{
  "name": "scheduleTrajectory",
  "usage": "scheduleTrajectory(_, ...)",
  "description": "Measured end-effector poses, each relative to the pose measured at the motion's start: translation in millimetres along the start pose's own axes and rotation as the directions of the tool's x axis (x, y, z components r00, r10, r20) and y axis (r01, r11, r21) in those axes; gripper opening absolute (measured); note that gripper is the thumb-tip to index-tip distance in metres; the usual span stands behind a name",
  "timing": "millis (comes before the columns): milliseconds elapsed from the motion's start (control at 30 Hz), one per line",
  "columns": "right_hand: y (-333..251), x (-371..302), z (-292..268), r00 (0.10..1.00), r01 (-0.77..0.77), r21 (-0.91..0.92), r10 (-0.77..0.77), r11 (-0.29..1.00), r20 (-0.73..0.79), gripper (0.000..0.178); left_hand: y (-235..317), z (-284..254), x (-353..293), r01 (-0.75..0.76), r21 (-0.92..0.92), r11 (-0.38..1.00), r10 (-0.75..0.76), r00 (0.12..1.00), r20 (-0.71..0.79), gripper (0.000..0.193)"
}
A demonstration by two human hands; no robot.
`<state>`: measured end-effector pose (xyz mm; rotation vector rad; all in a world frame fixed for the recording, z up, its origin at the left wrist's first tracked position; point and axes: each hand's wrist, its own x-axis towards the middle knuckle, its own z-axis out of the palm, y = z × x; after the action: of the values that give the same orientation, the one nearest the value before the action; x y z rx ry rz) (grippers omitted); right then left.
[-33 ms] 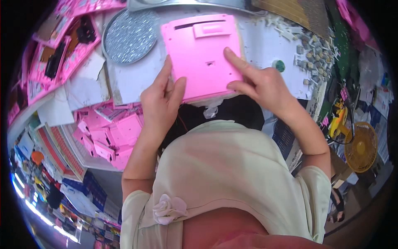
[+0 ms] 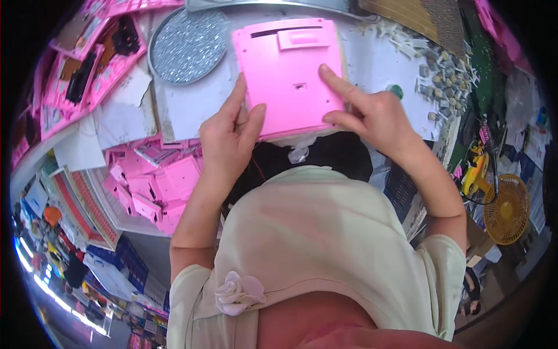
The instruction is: Assemble a pink electronic toy by installing internal components, soldering wires, and screwing the casing together.
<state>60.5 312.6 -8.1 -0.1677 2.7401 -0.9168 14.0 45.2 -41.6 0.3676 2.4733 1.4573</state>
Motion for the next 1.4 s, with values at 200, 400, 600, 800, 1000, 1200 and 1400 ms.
scheduleTrajectory(200,1.0,3.3,-4.9,0.996,0.092,-0.094,-0.093,0.991,-0.002,0.074,-2.2,-6.3,-11.5,0.072,-0.147,0.986,-0.057,0.993,0.106,0.062)
scheduleTrajectory(400,-8.5,-1.2,-5.4,0.997,0.055,-0.263,-0.04,0.963,0.059,0.072,-3.0,-20.7,-7.3,0.001,0.162,0.987,-0.031,0.983,0.183,0.067)
scheduleTrajectory(600,-0.9,2.5,-6.7,0.998,0.066,-0.189,-0.061,0.98,0.031,0.071,-9.4,-59.3,29.5,-0.219,0.178,0.959,0.208,0.975,0.079,0.036)
scheduleTrajectory(800,-25.2,19.2,-32.1,0.985,0.134,-0.378,-0.081,0.916,0.151,0.062,-43.0,-96.4,86.2,-0.248,0.631,0.735,0.37,0.927,-0.066,0.012)
scheduleTrajectory(1000,-53.1,102.7,-68.6,0.912,0.408,-0.488,-0.319,0.772,0.259,0.025,-51.1,-91.3,87.3,-0.273,0.5,0.822,0.387,0.912,-0.139,0.01)
scheduleTrajectory(1200,-82.7,225.6,30.8,0.796,0.564,-0.576,-0.576,0.592,0.186,0.012,-58.2,-83.2,94.8,-0.241,0.563,0.791,0.404,0.896,-0.184,0.01)
scheduleTrajectory(1400,-96.2,239.9,27.7,0.8,0.571,-0.586,-0.551,0.575,0.239,0.018,-59.2,-91.2,97.8,-0.273,0.522,0.808,0.404,0.902,-0.153,0.012)
